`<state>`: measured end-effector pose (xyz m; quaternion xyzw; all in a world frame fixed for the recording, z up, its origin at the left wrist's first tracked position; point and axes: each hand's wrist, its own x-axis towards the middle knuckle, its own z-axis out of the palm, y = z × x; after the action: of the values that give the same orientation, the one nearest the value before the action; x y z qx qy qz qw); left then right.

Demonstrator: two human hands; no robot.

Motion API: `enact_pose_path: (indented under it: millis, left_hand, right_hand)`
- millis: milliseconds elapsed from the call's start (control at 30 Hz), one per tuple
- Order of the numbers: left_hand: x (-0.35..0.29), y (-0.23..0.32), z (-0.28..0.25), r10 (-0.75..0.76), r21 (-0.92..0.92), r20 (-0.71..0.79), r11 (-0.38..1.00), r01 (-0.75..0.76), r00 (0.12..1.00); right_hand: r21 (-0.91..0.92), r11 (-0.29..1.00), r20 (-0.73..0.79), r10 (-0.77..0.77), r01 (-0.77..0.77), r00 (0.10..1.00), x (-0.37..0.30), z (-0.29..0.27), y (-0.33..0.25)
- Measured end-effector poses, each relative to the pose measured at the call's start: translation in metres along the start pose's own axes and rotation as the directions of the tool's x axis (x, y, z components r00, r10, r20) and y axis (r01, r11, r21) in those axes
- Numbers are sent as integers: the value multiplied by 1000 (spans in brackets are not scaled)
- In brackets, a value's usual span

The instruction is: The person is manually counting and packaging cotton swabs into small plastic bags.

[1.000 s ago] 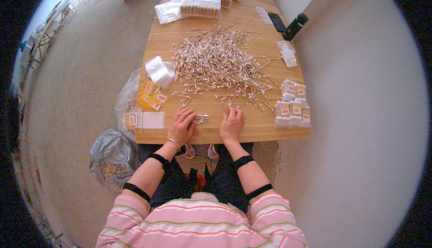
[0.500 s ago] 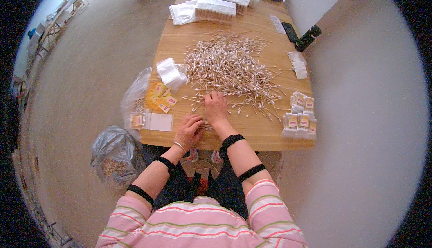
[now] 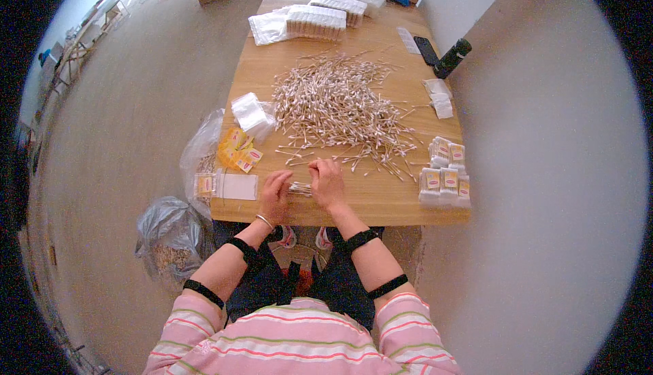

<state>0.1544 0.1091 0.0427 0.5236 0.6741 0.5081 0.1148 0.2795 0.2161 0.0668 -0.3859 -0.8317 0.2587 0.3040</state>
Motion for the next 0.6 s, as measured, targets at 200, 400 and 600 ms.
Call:
enact_pose_path:
  millis: [200,400,600]
  left_hand:
    - [34,29,-2,-282,-476,73,833,282,957]
    - [28,38,-9,-419,-616,151,668,417,895]
    - [16,42,-11,-480,-656,216,574,491,850]
  right_hand:
    - [276,948,111,130,-156,985,-17,-15,-23]
    - [376,867,216,262,-328,940,-24,-32,-55]
    - [414,856,274,206,-308,939,-37,-25,-42]
